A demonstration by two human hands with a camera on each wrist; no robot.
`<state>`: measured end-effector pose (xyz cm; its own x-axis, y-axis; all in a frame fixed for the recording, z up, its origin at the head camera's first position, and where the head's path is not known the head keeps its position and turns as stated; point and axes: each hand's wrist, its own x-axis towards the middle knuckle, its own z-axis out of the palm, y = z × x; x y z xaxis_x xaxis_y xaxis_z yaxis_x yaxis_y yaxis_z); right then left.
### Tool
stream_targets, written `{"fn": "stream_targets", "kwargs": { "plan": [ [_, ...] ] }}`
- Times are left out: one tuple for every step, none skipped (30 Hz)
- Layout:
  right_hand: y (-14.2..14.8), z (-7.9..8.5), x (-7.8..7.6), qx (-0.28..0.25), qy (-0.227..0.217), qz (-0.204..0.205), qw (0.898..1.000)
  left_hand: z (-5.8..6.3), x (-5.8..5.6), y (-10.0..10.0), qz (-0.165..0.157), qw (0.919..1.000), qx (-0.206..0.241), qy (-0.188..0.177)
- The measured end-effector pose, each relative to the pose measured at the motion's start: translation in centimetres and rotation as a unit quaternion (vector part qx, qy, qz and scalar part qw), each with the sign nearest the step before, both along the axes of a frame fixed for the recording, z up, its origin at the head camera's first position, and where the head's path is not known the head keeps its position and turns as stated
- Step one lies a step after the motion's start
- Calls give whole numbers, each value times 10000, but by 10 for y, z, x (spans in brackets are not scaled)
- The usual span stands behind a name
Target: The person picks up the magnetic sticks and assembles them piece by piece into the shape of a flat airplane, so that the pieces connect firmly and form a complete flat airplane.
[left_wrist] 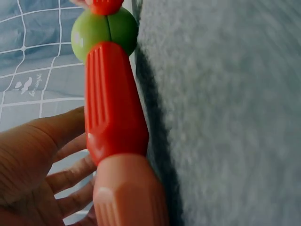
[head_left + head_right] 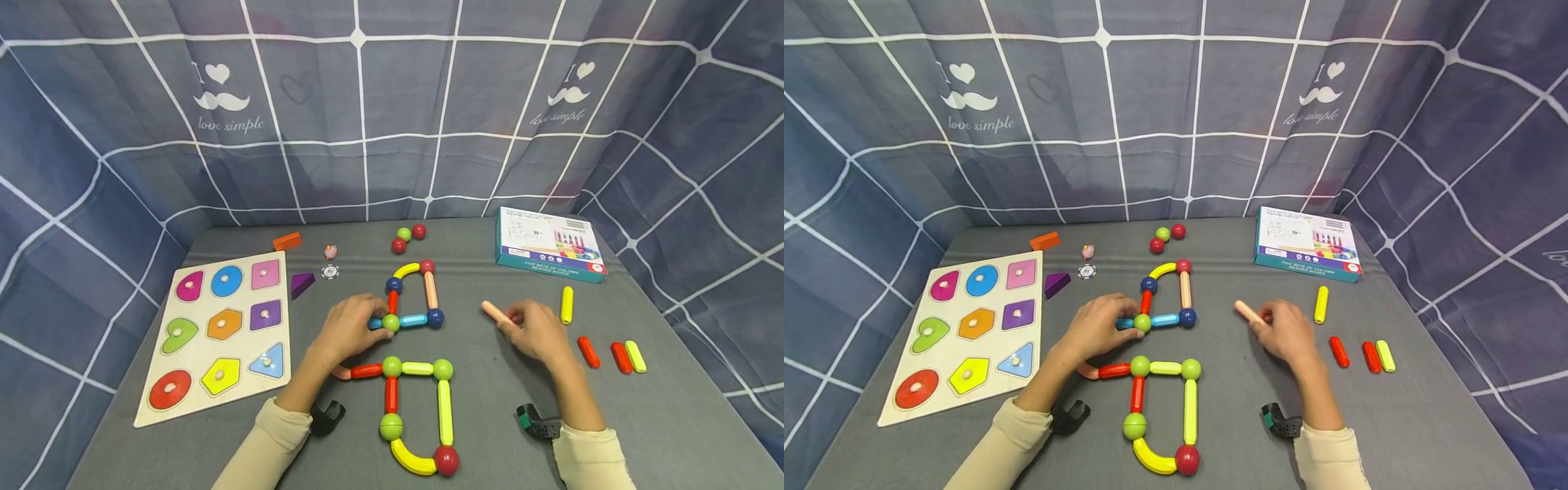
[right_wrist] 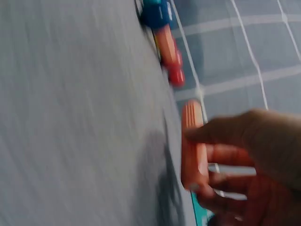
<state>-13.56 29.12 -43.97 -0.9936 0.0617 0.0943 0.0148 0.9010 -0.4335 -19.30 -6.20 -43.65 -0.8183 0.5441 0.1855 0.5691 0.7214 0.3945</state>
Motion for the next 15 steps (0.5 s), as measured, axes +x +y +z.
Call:
{"fn": "stream_targets", "kwargs": {
  "plan": [
    [-8, -1, 0, -137, 9, 265, 9996, 0, 0, 1, -15, 10000, 8, 45],
    [-15, -2, 0, -266, -9, 477, 9985, 0, 0, 2, -42, 10000, 10, 90],
    [-21, -3, 0, -375, -42, 656, 9971, 0, 0, 2, -77, 9999, 21, 120],
    [-27, -4, 0, -457, -70, 801, 9957, -1, -1, 3, -102, 9999, 28, 132],
    [-32, -5, 1, -496, -92, 911, 9946, -1, -1, 4, -119, 9998, 26, 136],
    [-36, -6, 1, -510, -103, 1000, 9936, -1, -1, 4, -134, 9998, 37, 121],
    [-39, -7, 0, -510, -97, 1067, 9929, -1, -1, 4, -147, 9998, 35, 109],
    [-41, -9, 0, -530, -97, 1116, 9923, -1, -1, 5, -159, 9998, 46, 95],
    [-43, -10, 0, -538, -83, 1159, 9918, -1, -1, 5, -165, 9998, 65, 80],
    [-44, -11, 0, -559, -57, 1185, 9914, -1, -1, 5, -170, 9998, 82, 71],
    [-45, -12, 0, -577, -23, 1201, 9911, -1, -1, 5, -172, 9998, 97, 69],
    [-45, -12, -1, -592, 23, 1219, 9908, -1, 0, 5, -177, 9997, 124, 63],
    [-46, -13, -1, -609, 74, 1230, 9905, -1, 0, 4, -179, 9997, 133, 67],
    [-46, -14, -1, -619, 126, 1236, 9903, -1, 0, 4, -174, 9997, 153, 65],
    [-47, -14, -1, -618, 174, 1241, 9902, -2, 0, 4, -166, 9997, 166, 62]
  ]
}}
